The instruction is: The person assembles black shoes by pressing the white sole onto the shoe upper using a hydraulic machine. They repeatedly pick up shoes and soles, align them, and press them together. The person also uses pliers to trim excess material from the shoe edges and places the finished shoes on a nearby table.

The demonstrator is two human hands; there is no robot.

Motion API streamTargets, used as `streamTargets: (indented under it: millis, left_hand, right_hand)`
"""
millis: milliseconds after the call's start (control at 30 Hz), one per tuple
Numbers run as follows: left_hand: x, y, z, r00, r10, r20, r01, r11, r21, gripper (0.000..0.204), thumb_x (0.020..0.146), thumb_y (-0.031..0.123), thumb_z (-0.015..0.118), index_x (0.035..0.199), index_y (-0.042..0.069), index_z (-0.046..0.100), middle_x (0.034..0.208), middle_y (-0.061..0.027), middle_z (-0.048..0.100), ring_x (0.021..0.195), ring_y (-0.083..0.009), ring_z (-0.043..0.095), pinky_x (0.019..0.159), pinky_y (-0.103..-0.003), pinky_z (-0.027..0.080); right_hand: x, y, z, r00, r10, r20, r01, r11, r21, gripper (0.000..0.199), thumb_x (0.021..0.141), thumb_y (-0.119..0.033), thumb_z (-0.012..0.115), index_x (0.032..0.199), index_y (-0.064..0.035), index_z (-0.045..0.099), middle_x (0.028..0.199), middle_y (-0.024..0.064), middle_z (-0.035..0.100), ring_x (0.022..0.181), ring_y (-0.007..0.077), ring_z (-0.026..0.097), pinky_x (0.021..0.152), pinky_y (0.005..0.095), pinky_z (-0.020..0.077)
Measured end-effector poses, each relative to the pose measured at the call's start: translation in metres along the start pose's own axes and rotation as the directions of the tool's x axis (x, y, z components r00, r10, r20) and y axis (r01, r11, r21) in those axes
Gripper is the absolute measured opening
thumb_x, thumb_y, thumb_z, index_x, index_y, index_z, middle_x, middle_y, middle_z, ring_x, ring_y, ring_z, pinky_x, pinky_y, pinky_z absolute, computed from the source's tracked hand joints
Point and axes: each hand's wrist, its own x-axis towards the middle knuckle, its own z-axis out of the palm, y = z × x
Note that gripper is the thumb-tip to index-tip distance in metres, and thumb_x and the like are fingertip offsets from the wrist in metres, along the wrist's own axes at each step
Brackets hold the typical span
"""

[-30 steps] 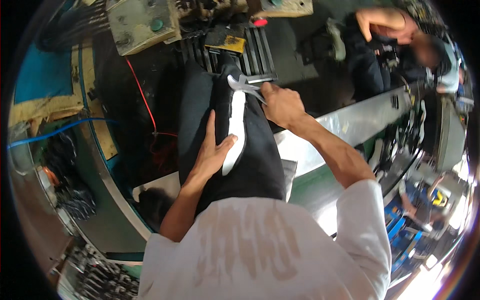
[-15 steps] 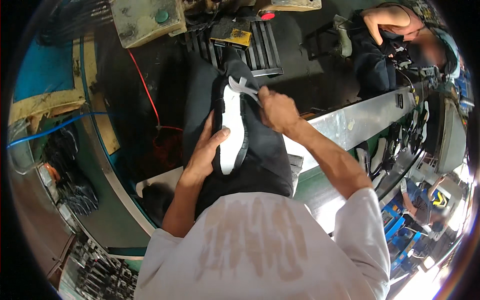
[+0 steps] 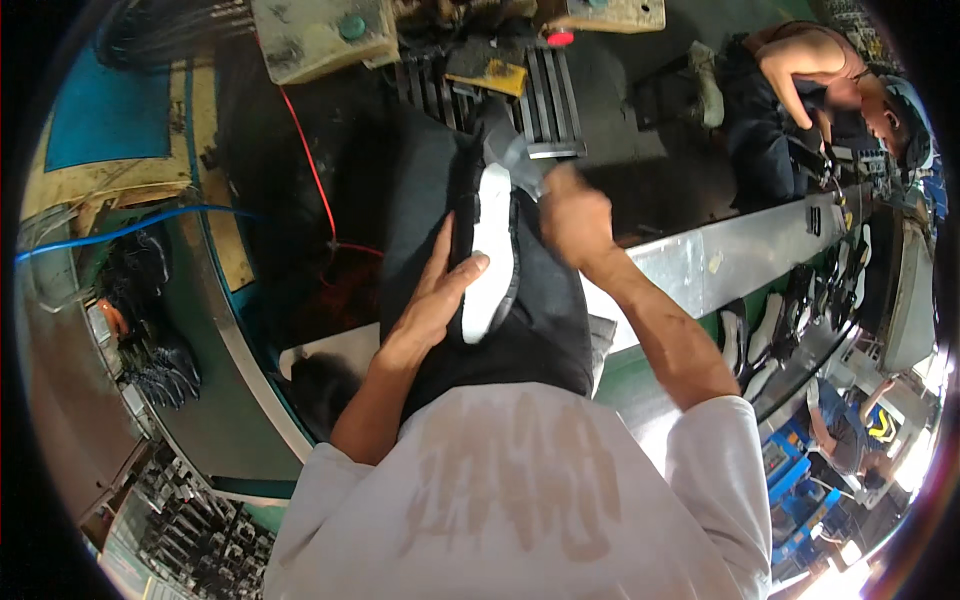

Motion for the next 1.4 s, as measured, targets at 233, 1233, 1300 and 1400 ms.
streamTargets:
  millis: [233, 1233, 1300, 1400]
  left_hand:
    - [0.01, -0.027, -0.012, 0.987, 0.143, 0.075, -0.154, 0.974, 0.165, 0.105, 0.104, 0.041, 0.07, 0.174, -0.002, 0.004, 0.182, -0.0228, 0.007, 0.169, -0.0315, 0.008, 0.135, -0.04, 0.015]
    - [-0.434, -0.282, -0.619, 0.494, 0.305, -0.814, 0.765, 0.292, 0.574, 0.057, 0.104, 0.007, 0.049, 0.161, 0.003, 0.047, 0.154, -0.0172, 0.062, 0.133, -0.0378, 0.064, 0.111, -0.046, 0.052]
    - [-0.392, -0.253, -0.586, 0.509, 0.515, -0.69, 0.822, -0.051, 0.568, 0.053, 0.104, 0.04, 0.059, 0.144, 0.004, 0.064, 0.137, -0.0174, 0.07, 0.125, -0.0336, 0.069, 0.1, -0.043, 0.058]
    - [-0.299, -0.162, -0.513, 0.476, 0.773, -0.42, 0.485, 0.167, 0.858, 0.061, 0.099, 0.048, 0.068, 0.147, 0.011, 0.058, 0.143, -0.0172, 0.067, 0.134, -0.0255, 0.061, 0.111, -0.046, 0.048]
  right_hand:
    - [0.003, -0.014, -0.019, 0.957, -0.001, -0.291, 0.046, 0.988, 0.147, 0.032, 0.09, -0.005, 0.069, 0.118, 0.0023, 0.054, 0.105, 0.034, 0.071, 0.088, 0.0565, 0.07, 0.076, 0.0583, 0.0592]
    - [-0.116, 0.215, 0.052, 0.744, 0.659, -0.112, -0.529, 0.683, 0.503, 0.065, 0.092, -0.029, 0.081, 0.144, -0.0024, 0.054, 0.125, 0.0171, 0.064, 0.101, 0.0231, 0.062, 0.07, 0.0379, 0.0556]
    - [-0.144, 0.184, 0.063, 0.621, 0.753, -0.216, -0.533, 0.608, 0.589, 0.072, 0.09, -0.029, 0.08, 0.151, -0.0019, 0.052, 0.121, 0.0216, 0.068, 0.091, 0.0239, 0.066, 0.069, 0.0422, 0.0566]
    - [-0.212, 0.188, 0.07, 0.556, 0.761, -0.334, -0.735, 0.638, 0.23, 0.056, 0.087, -0.028, 0.078, 0.124, 0.0122, 0.067, 0.103, 0.03, 0.075, 0.092, 0.043, 0.075, 0.086, 0.0509, 0.0606]
